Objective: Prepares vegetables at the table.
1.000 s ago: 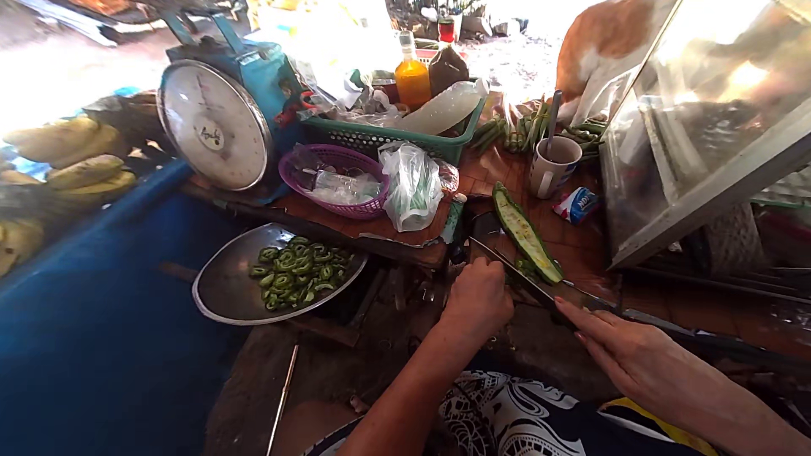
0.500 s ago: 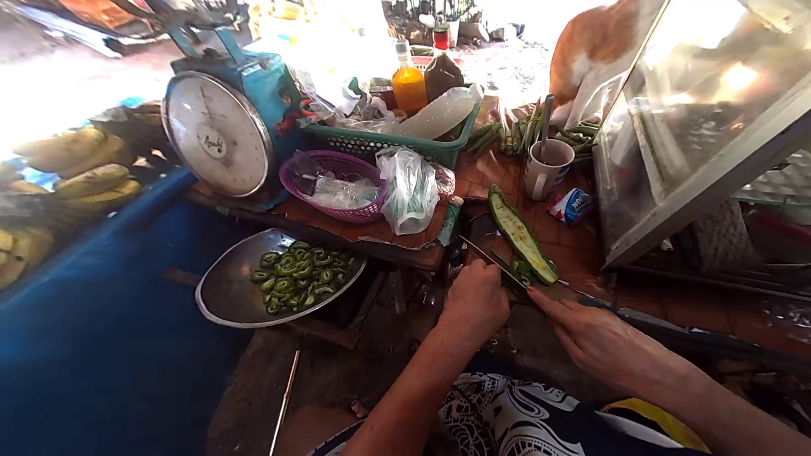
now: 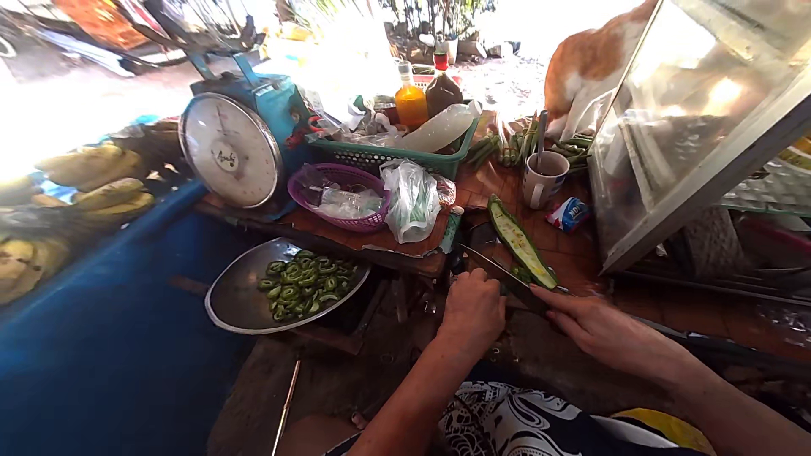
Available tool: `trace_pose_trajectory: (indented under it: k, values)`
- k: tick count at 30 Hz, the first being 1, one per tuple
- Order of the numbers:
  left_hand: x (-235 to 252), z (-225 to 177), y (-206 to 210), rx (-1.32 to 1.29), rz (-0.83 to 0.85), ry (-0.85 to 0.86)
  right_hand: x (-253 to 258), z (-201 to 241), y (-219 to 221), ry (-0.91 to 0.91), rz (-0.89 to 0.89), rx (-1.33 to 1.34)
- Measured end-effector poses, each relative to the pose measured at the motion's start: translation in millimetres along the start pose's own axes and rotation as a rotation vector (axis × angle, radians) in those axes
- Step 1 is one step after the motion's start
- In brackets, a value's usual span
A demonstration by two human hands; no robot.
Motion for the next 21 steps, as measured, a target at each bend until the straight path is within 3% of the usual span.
trace_pose_trajectory:
  k: [5,11,21]
  values:
    - [4,-3,-3,-0.063,-0.009,0.030,-10,0,12,-0.026,-0.156,-0.160]
    - [8,-1,-5,-0.081,0.018,0.022,-24,-4,9,-0.013,-0.183,-0.288]
    - [2,-2,-7,-0.066,0.034,0.020,-28,2,11,-0.070,-0.293,-0.294]
Point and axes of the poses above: each hand's wrist, its own x-axis towards the middle knuckle, its own y-axis out of the palm, z = x × y, the point moved 2 cm from there along x, towards the middle knuckle, and after that the axes turned 7 degrees about z, right-handed, at the moved point
